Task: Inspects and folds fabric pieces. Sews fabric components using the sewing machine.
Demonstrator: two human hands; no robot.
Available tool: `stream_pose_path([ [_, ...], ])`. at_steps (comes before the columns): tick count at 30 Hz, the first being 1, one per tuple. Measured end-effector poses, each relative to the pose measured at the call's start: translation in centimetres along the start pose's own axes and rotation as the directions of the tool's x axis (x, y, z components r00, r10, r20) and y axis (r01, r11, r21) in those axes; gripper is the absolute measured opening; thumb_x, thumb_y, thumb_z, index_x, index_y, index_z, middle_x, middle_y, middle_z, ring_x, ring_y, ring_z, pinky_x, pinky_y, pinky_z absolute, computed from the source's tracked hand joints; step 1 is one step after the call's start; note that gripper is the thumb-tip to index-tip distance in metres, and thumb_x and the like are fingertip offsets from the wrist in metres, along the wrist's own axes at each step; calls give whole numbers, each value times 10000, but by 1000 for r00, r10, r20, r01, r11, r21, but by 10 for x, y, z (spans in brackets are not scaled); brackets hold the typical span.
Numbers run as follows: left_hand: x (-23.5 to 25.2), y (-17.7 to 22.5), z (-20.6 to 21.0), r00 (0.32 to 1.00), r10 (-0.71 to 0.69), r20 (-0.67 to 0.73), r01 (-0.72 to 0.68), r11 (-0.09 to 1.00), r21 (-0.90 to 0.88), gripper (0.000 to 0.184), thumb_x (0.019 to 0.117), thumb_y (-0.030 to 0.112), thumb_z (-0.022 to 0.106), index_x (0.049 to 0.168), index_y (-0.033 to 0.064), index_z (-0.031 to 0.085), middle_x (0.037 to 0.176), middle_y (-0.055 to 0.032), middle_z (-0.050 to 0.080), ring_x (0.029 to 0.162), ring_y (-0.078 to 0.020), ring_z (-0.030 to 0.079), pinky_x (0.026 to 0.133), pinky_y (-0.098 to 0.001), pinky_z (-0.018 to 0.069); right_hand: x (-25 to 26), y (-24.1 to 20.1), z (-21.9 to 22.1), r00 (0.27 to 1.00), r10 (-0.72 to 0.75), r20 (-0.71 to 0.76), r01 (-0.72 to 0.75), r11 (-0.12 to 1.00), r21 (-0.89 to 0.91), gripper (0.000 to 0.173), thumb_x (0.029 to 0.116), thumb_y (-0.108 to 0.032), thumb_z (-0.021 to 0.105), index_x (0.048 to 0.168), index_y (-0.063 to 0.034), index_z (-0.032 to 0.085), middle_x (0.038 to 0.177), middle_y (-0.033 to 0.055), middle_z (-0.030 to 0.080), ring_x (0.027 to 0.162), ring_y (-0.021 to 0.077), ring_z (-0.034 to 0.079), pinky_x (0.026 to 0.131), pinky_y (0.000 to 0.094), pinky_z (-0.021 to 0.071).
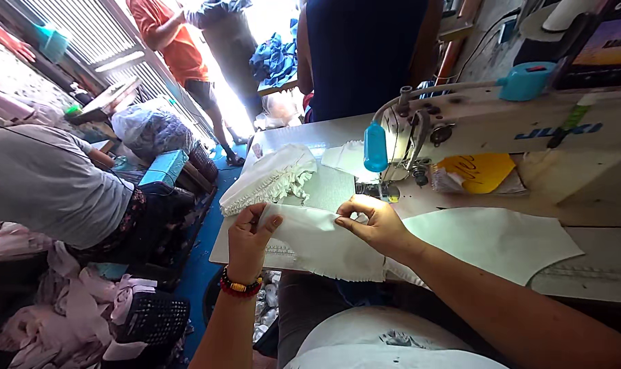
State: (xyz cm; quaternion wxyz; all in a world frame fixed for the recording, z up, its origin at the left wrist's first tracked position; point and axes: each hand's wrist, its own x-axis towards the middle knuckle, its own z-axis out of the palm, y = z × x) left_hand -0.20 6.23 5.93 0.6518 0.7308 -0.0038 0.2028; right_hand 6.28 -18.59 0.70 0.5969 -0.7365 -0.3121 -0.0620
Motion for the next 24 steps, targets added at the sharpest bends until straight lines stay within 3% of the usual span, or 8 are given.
stream_pose_path([
  [5,-2,1,-2,999,49,13,-49,999,22,212,872,1,732,1070,56,681,927,33,736,849,-60,714,795,-248,615,-1,0,0,1000,3,11,-4,999,33,152,967,-143,650,973,-14,730,926,22,697,901,-22,646,854,138,531],
  [18,-3,-3,-2,992,122,11,-122,991,54,162,902,4,709,1056,49,686,918,47,735,840,-47,710,793,-244,614,-7,3,1,991,-125,-42,119,986,-115,221,1004,-196,612,971,-20,742,896,45,716,869,6,655,839,149,524],
  [22,-2,-5,-1,990,140,8,-140,990,6,132,911,13,711,1038,35,684,916,28,730,835,-67,708,789,-257,613,-5,3,0,984,-165,-70,149,971,-187,242,1018,-213,589,986,-23,736,845,55,662,769,28,600,730,139,498],
  [24,-3,-6,1,991,136,-9,-136,990,-34,115,925,22,697,1035,45,675,922,32,722,844,-67,705,789,-264,614,-4,0,1,966,-248,-77,219,936,-276,257,1038,-216,556,980,-31,725,808,72,644,722,83,582,687,184,487],
])
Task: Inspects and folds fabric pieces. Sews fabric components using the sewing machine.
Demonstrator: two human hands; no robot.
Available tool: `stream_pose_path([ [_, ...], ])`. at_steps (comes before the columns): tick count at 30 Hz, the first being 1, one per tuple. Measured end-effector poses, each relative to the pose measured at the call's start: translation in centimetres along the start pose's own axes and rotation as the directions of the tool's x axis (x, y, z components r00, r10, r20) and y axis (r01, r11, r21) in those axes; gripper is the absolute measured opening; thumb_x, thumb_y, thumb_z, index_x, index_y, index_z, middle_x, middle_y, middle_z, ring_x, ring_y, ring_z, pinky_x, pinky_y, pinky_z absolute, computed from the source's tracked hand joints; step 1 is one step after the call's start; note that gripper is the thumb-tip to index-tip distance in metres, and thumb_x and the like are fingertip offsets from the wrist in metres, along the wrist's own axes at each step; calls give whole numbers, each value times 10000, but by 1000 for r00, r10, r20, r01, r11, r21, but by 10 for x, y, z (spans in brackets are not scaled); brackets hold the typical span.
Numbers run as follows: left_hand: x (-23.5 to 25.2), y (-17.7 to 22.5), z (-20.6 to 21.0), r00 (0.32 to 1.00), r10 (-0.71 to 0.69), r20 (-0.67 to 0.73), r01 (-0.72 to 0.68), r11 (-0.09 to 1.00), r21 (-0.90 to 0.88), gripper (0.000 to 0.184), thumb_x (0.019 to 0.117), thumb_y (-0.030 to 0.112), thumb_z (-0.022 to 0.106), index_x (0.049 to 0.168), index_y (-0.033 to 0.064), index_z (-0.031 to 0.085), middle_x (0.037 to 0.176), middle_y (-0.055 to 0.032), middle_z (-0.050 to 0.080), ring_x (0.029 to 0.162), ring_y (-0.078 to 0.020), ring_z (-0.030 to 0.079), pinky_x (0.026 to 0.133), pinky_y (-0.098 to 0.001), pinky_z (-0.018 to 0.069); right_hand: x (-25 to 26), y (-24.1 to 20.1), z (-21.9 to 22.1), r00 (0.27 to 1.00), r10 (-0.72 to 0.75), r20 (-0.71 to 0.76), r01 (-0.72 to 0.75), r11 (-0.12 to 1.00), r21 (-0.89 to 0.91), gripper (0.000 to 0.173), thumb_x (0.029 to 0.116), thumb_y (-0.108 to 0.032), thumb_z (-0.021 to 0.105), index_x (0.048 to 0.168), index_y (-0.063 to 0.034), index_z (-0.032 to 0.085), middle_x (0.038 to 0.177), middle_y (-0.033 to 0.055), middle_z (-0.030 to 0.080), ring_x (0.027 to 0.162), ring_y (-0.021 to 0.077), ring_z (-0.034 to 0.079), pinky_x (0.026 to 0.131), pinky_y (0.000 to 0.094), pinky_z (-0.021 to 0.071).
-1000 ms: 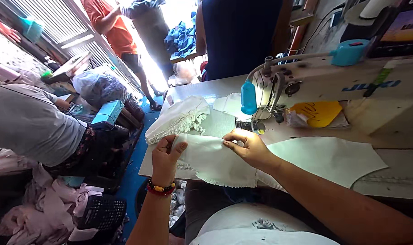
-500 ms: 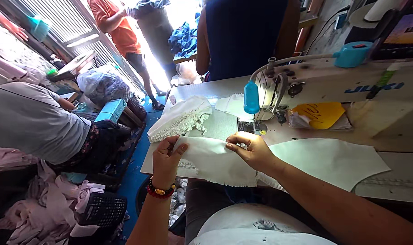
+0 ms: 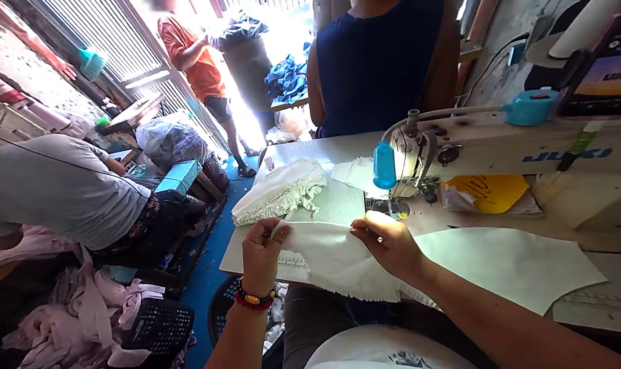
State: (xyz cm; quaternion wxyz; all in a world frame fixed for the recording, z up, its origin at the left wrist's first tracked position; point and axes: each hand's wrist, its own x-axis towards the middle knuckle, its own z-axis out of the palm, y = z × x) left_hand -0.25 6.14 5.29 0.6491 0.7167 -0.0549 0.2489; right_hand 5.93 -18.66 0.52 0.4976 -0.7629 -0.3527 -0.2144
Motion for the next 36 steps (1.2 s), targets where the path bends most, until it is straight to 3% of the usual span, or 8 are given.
stream_pose_path([
  [6,-12,-6,14,988,-97,-116,78,984,-162,106,988,0,563,1075,48,601,932,8,693,856,-84,697,795,-279,612,1,-7,-2,968,-250,4,245,943,-227,237,1060,-180,521,980,-54,704,788,89,644,663,161,619,555,260,491],
  [11,-17,-12,12,969,-85,-233,58,991,-122,118,1009,18,504,1112,45,556,955,12,659,863,-71,679,801,-272,605,4,-18,4,942,-314,116,333,911,-244,186,1034,-97,529,1026,-68,712,874,96,683,729,194,663,616,294,548],
  [19,-27,-9,-6,945,-67,-321,0,979,-202,132,1026,30,475,1106,104,548,937,51,692,852,-63,704,788,-274,619,25,-39,19,922,-371,109,385,853,-353,182,1005,-64,496,1052,-63,671,811,90,641,605,221,628,472,333,495],
  [22,-26,-8,-13,936,-59,-348,-20,976,-218,149,1021,8,459,1096,100,549,928,49,688,842,-56,699,783,-267,619,38,-43,19,866,-465,183,499,783,-373,172,996,-35,516,1066,-42,673,825,105,648,618,233,628,502,330,507],
  [26,-22,-8,-22,910,-59,-409,-29,978,-206,148,1025,-4,452,1072,94,553,895,53,688,815,-54,704,758,-255,623,47,-47,23,794,-518,318,599,758,-260,182,992,1,519,1098,-22,665,894,125,675,680,250,659,579,353,552],
  [30,-20,-3,-46,896,53,-440,-98,992,-80,141,1047,47,472,1080,153,560,911,106,686,811,-21,691,736,-224,612,52,-68,39,806,-477,350,532,843,-77,164,987,5,537,1078,-7,673,865,139,655,669,270,661,554,384,555],
  [33,-9,27,-68,852,305,-425,-281,952,121,107,1043,112,544,1117,186,566,962,148,690,843,15,676,714,-174,580,56,-98,49,842,-464,273,451,885,114,188,992,-16,563,1133,-29,688,824,147,628,633,268,628,533,387,537],
  [36,13,74,-78,745,558,-365,-497,830,254,94,1019,193,636,1106,198,600,994,132,683,922,-15,665,821,-216,566,58,-131,51,887,-443,133,388,868,309,246,985,-4,575,1182,-71,705,853,140,630,669,224,622,555,336,535],
])
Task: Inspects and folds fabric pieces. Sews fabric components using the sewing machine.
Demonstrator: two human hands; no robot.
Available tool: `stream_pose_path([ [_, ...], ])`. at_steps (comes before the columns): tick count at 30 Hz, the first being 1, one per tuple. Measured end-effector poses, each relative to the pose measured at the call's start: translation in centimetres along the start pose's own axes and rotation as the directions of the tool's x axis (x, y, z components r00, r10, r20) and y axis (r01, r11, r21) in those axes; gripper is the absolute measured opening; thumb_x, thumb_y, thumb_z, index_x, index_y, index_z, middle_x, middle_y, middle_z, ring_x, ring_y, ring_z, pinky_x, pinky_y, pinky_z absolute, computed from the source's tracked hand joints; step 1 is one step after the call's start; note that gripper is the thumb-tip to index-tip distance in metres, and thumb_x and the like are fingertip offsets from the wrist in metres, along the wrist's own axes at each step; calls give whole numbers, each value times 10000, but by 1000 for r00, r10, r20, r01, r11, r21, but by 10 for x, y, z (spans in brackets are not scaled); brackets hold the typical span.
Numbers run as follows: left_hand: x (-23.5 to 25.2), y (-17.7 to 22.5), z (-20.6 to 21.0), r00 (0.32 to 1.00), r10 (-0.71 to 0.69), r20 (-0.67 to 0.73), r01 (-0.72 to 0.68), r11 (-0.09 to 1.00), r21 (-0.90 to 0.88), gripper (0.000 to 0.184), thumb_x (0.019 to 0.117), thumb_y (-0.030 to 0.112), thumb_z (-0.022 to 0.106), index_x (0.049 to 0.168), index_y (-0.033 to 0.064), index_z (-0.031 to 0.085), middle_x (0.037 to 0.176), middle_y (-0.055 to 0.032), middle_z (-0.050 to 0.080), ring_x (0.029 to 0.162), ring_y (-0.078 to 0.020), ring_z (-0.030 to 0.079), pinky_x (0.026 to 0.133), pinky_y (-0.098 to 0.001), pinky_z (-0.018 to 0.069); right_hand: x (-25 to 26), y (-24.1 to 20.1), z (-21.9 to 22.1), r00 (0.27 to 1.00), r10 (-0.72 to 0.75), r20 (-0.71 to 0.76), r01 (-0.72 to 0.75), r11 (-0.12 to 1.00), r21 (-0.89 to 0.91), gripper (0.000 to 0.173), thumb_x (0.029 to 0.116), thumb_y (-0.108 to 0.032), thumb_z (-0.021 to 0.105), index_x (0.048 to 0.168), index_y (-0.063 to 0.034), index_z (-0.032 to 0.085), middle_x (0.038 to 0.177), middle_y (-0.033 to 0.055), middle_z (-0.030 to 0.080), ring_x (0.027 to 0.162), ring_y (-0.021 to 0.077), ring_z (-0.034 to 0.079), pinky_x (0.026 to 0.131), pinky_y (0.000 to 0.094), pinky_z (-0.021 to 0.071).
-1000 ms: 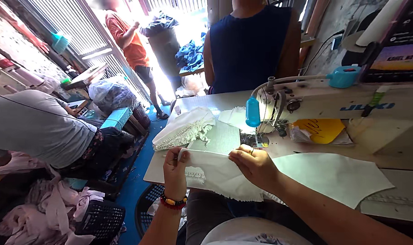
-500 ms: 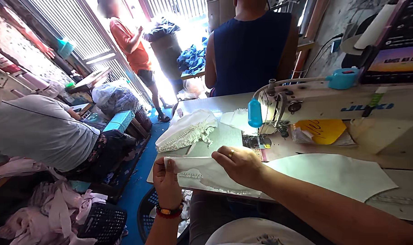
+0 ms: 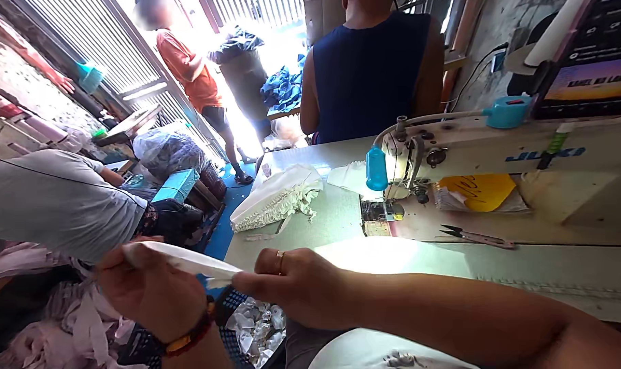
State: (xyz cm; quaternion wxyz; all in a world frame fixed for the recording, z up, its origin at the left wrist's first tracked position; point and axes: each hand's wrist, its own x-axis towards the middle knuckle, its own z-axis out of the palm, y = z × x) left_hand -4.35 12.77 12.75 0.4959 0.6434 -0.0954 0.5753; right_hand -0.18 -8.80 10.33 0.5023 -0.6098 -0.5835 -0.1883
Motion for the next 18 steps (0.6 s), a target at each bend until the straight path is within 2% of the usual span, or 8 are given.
stream_pose_path([
  [5,37,12,66,934,256,249,-293,948,124,99,1079,188,515,1151,162,578,1019,193,646,946,95,602,837,-158,511,-6,-17,-10,977,95,-189,-88,995,47,202,1012,-46,538,1114,-33,712,877,121,646,778,169,642,690,258,557],
  [7,18,-12,108,885,162,437,-285,931,230,164,1074,162,510,1117,33,601,982,45,646,904,19,612,831,-209,522,-31,0,-19,948,223,-228,-247,965,-84,207,1015,-81,538,1094,-34,724,900,111,699,792,158,674,723,261,572],
  [8,-1,-30,128,843,46,536,-248,917,313,209,1054,138,534,1121,-35,630,1005,-96,676,911,-128,654,849,-325,546,-50,13,-23,919,314,-240,-357,919,-166,213,1009,-100,544,1090,-41,731,909,100,718,791,158,690,729,278,583],
  [10,-50,-69,169,684,-265,679,-100,889,447,245,1028,127,579,1169,-56,661,1134,-237,689,1049,-349,685,946,-518,543,-98,37,-30,825,515,-234,-566,756,-329,215,995,-127,565,1094,-49,739,919,105,735,796,219,716,737,377,600],
  [12,-97,-98,201,422,-529,737,62,827,559,283,1047,175,566,1250,-2,652,1262,-225,660,1195,-370,635,1042,-554,491,-141,49,-39,686,702,-190,-701,568,-431,226,990,-103,577,1133,-26,734,1001,167,747,930,330,733,852,497,591],
  [14,-132,-110,224,220,-619,754,49,779,625,298,1061,220,542,1287,62,655,1301,-187,653,1231,-353,619,1051,-556,477,-170,50,-47,608,770,-191,-738,460,-494,218,991,-96,580,1121,-21,738,1030,183,744,1017,362,715,930,502,562],
  [16,-157,-112,238,158,-574,803,-30,810,585,301,1062,221,525,1287,77,664,1281,-181,667,1216,-362,630,1034,-574,486,-191,49,-54,673,697,-247,-686,465,-559,204,974,-128,586,1071,-56,750,964,143,745,963,340,716,879,476,579],
  [18,-167,-113,245,174,-502,847,-55,854,518,282,1058,190,531,1259,48,669,1264,-205,667,1212,-386,627,1043,-581,481,-202,47,-69,669,703,-240,-676,443,-588,299,1002,-229,564,1219,-94,720,1097,144,722,1059,349,681,915,505,552],
])
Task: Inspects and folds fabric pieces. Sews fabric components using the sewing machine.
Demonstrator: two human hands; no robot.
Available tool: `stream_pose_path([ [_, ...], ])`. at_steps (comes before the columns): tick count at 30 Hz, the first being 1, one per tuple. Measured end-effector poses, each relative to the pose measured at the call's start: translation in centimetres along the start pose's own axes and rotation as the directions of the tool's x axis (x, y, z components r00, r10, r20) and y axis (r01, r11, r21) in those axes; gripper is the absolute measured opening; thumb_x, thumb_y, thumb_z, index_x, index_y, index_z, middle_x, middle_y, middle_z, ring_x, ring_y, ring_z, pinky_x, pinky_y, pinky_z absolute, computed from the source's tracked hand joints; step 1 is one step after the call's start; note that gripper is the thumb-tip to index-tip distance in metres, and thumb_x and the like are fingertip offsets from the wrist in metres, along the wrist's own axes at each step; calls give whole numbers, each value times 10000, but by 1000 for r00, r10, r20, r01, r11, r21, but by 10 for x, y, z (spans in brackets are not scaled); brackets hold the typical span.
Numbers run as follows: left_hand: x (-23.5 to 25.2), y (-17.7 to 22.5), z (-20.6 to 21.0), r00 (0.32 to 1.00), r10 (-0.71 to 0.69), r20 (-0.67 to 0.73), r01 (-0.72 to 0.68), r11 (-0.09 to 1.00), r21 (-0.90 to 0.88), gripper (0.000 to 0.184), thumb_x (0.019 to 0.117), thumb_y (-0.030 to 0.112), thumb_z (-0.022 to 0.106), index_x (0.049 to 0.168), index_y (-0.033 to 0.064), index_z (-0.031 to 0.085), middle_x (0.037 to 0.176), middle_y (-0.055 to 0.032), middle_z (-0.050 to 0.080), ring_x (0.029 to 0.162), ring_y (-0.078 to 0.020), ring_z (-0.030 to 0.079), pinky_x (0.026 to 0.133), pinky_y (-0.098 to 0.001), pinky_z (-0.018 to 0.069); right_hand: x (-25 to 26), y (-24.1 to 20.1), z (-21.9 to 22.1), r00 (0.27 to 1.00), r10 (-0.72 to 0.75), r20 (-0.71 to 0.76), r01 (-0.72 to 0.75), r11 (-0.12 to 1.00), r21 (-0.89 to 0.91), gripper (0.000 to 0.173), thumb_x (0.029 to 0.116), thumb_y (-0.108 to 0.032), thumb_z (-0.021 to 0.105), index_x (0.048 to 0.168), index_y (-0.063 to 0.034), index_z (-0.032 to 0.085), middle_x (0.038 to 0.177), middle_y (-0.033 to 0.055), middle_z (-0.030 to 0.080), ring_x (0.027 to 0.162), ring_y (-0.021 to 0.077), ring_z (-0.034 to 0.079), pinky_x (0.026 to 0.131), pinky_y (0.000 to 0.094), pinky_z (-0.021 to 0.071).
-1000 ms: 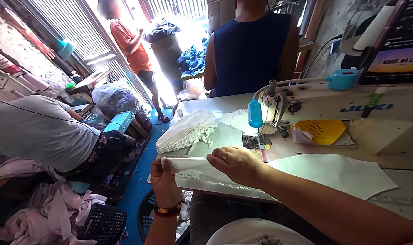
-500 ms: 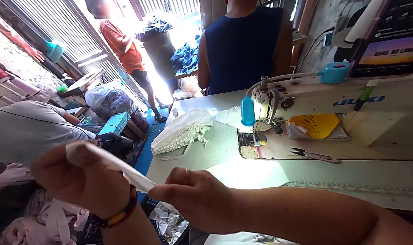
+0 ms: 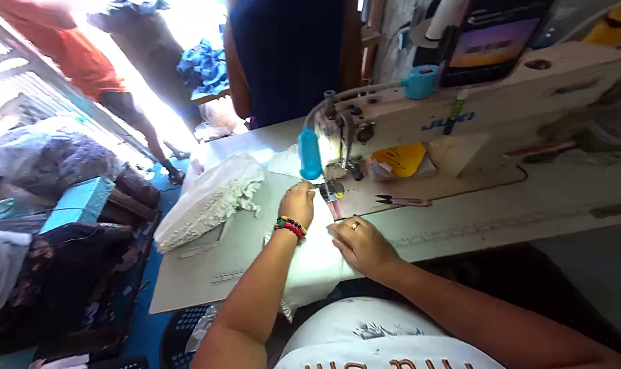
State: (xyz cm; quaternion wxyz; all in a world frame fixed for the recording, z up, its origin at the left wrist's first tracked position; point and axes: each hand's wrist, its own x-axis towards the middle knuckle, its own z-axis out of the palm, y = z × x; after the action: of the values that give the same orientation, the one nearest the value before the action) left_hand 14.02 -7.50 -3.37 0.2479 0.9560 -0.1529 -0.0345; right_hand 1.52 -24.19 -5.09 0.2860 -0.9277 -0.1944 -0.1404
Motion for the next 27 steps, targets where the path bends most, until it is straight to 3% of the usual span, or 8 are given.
stream_pose_path([
  [3,2,-3,4,999,32,-39,-31,999,24,285,1059,183,525,1241,30,680,1231,-211,676,1214,-396,611,1076,-558,457,-6,9,-17,979,99,180,-95,995,-30,451,1034,-369,529,1410,-132,609,1350,133,649,1282,329,594,1072,527,465],
  [6,3,1,3,998,37,-58,-34,998,55,240,1033,165,569,1178,30,704,1157,-225,675,1171,-421,605,1053,-575,450,-11,3,-21,983,31,182,-26,999,-28,347,1016,-320,567,1264,-114,696,1200,122,699,1157,328,643,986,526,498],
  [8,3,3,6,997,47,-61,-43,997,63,221,1017,165,592,1148,39,718,1141,-236,672,1135,-446,608,1002,-631,449,-9,3,-22,997,27,77,-23,998,-53,348,1017,-332,557,1266,-145,711,1257,124,696,1182,335,651,984,557,507],
  [11,3,9,7,999,1,-50,1,999,49,224,1021,220,595,1157,94,722,1178,-215,668,1163,-444,593,975,-683,415,5,18,-19,997,-18,72,30,985,-168,443,1036,-477,472,1385,-274,653,1544,17,522,1506,301,362,1191,675,212],
  [14,14,13,6,999,-50,-7,50,998,46,245,1032,252,590,1205,133,714,1238,-192,660,1213,-421,576,993,-668,394,9,25,-22,933,28,358,5,996,-92,567,1050,-567,388,1498,-256,544,1603,2,454,1567,274,233,1210,713,35],
  [22,24,12,4,997,-75,-14,76,996,47,287,1004,287,641,1212,98,699,1253,-220,641,1238,-431,559,1006,-661,395,-1,20,-18,929,88,360,-41,990,-138,593,1062,-561,336,1505,-217,530,1587,3,476,1541,234,307,1239,652,105],
  [24,15,13,5,995,9,-98,0,996,89,309,979,245,665,1229,62,675,1271,-235,622,1229,-446,565,1006,-652,426,-1,19,-17,928,87,362,-38,989,-142,591,1063,-559,331,1504,-220,531,1584,9,480,1538,232,316,1240,649,112],
  [27,-11,17,6,952,273,-142,-251,956,153,205,963,135,657,1112,9,719,1176,-215,677,1146,-404,634,984,-579,503,-2,20,-18,932,82,353,-35,990,-138,601,1059,-569,333,1497,-214,540,1577,17,489,1531,230,331,1244,633,125],
])
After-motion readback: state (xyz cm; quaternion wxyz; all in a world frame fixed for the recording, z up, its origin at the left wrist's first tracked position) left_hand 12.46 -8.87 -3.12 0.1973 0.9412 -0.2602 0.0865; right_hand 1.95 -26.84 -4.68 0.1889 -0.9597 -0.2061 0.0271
